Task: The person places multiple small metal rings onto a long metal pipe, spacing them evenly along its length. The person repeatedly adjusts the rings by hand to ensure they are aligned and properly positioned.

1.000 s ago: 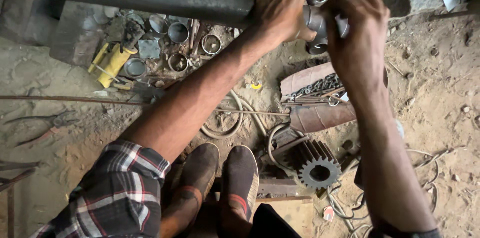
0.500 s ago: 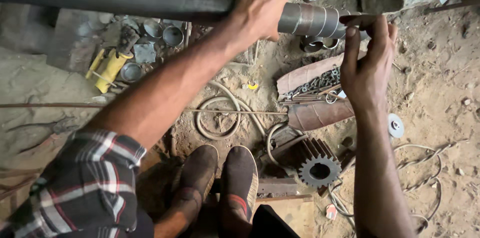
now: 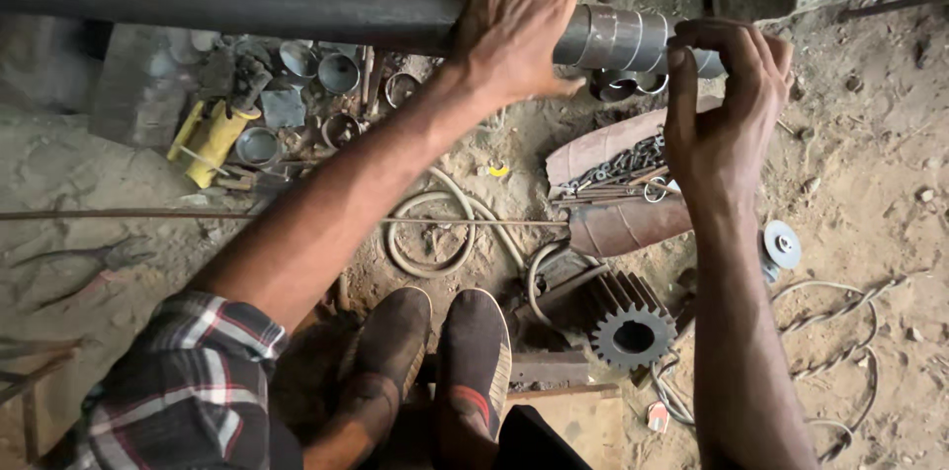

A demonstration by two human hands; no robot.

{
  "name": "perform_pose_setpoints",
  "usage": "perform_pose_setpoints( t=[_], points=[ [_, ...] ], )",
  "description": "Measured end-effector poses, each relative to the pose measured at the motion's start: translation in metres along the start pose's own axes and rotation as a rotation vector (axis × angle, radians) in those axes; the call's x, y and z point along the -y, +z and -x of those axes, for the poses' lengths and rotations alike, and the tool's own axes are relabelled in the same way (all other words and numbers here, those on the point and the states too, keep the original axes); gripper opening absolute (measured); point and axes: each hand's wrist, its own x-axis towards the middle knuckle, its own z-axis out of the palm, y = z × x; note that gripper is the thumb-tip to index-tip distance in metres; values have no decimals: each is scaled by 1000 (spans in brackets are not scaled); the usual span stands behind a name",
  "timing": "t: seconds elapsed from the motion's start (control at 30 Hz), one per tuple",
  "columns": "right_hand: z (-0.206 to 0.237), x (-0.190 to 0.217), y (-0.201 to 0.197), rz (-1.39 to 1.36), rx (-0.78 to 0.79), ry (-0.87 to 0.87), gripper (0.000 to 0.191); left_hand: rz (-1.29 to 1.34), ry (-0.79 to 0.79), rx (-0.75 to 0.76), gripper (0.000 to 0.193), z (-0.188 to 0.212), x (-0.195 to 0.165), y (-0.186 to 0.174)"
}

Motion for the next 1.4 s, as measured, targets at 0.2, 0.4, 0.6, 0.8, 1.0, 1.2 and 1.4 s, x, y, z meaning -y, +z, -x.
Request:
perform_pose_setpoints(
  t=[0.2,0.4,0.6,0.8,1.0,1.2,1.4],
  points=[
    [-10,-15,7,31,-2,-1,9,235,16,-73,98,-15,1,-4],
    [-18,-15,9,48,56,47,11,249,23,-140,78,-13,3,9],
    [-40,-6,23,51,96,-73,10,281,-7,-188,72,-15,-1,3],
    [-54,3,33,68,169,-67,9,283,-21,-192,71,-12,-1,-1],
    [-53,0,35,20,138,-102,10,311,1,-249,82,-7,0,4],
    [-54,-15,45,64,193,-39,9,273,-21,-221,82,-13,2,11],
    [-58,-16,48,123,229,-109,7,308,-60,-184,83,-19,3,19]
  ],
)
